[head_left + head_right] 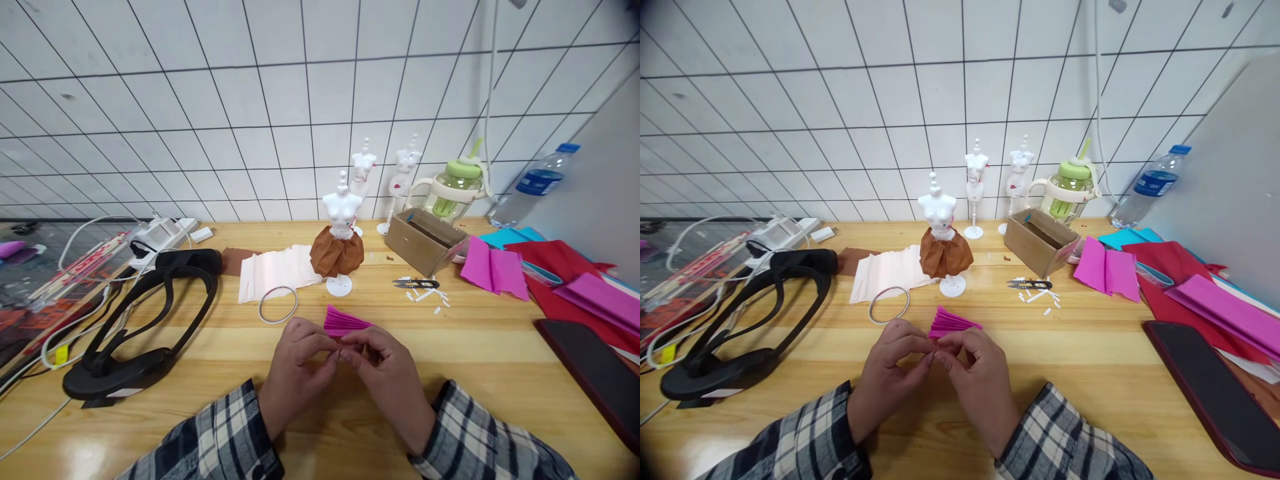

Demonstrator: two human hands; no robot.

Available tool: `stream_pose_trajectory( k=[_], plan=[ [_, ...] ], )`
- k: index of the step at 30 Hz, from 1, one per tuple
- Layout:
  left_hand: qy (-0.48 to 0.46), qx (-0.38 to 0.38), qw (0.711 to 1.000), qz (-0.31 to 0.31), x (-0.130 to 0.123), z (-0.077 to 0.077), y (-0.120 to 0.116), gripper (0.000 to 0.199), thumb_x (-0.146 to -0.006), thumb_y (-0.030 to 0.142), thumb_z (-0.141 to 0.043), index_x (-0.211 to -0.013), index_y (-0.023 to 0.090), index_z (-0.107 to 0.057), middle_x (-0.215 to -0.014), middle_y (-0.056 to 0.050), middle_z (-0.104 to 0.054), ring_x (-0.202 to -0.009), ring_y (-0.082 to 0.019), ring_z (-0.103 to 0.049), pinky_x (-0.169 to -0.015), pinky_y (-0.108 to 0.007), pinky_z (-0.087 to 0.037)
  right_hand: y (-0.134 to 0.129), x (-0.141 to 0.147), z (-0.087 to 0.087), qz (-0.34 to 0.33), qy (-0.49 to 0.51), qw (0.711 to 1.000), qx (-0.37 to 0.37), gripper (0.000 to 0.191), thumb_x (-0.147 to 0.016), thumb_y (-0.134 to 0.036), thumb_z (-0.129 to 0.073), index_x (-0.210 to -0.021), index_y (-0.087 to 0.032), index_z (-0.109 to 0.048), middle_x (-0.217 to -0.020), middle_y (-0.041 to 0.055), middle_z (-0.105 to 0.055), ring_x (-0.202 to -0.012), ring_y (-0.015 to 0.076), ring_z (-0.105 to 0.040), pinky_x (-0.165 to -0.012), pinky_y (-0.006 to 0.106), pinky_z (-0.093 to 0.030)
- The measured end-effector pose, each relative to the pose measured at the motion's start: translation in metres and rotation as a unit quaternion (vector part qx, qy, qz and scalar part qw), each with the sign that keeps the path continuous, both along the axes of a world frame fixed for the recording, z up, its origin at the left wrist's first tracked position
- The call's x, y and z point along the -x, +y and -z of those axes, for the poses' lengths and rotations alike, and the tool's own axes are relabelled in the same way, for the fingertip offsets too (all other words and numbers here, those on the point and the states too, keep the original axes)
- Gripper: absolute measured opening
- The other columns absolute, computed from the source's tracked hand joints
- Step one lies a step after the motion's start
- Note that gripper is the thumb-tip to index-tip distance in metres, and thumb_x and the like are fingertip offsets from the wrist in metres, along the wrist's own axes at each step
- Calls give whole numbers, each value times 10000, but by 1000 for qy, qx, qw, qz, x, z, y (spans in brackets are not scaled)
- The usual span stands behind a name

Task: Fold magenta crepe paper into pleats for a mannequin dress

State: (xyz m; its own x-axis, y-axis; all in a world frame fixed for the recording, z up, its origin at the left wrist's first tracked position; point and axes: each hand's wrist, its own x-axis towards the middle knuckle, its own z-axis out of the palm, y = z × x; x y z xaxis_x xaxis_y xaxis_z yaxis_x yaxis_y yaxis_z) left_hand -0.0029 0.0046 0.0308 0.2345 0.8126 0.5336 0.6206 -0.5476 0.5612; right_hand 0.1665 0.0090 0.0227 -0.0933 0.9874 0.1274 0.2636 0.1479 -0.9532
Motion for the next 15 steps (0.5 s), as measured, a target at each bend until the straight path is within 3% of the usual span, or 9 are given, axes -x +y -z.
stream_pose_trajectory(
  k=[3, 8, 15],
  plan=[
    [5, -14, 1000, 0, 1, -1, 0, 94, -808, 135, -630, -796, 222, -664, -762, -6, -670, -746, -157, -565, -705, -311, -432, 0, -1, 0, -2, 8, 1000, -3, 206, -755, -306, -701, -947, -242, -736, -744, 6, -652, -593, 140, -504, -532, 256, -410],
    [14, -13, 1000, 11, 1, -3, -1, 90, -823, 143, -604, -785, 215, -643, -753, -9, -670, -739, -159, -563, -696, -311, -432, -1, -1, -2, -30, -7, 1000, 2, 65, -776, -259, -651, -764, -226, -706, -691, 0, -648, -587, 139, -498, -534, 253, -383],
    [12, 1, 999, 36, 2, -1, -1, 84, -818, 130, -615, -794, 211, -614, -753, 9, -667, -732, -148, -551, -707, -305, -410, -4, -7, -8, -99, -57, 991, -64, 58, -836, -205, -566, -784, -208, -592, -731, -9, -583, -634, 127, -492, -562, 240, -381]
  ],
)
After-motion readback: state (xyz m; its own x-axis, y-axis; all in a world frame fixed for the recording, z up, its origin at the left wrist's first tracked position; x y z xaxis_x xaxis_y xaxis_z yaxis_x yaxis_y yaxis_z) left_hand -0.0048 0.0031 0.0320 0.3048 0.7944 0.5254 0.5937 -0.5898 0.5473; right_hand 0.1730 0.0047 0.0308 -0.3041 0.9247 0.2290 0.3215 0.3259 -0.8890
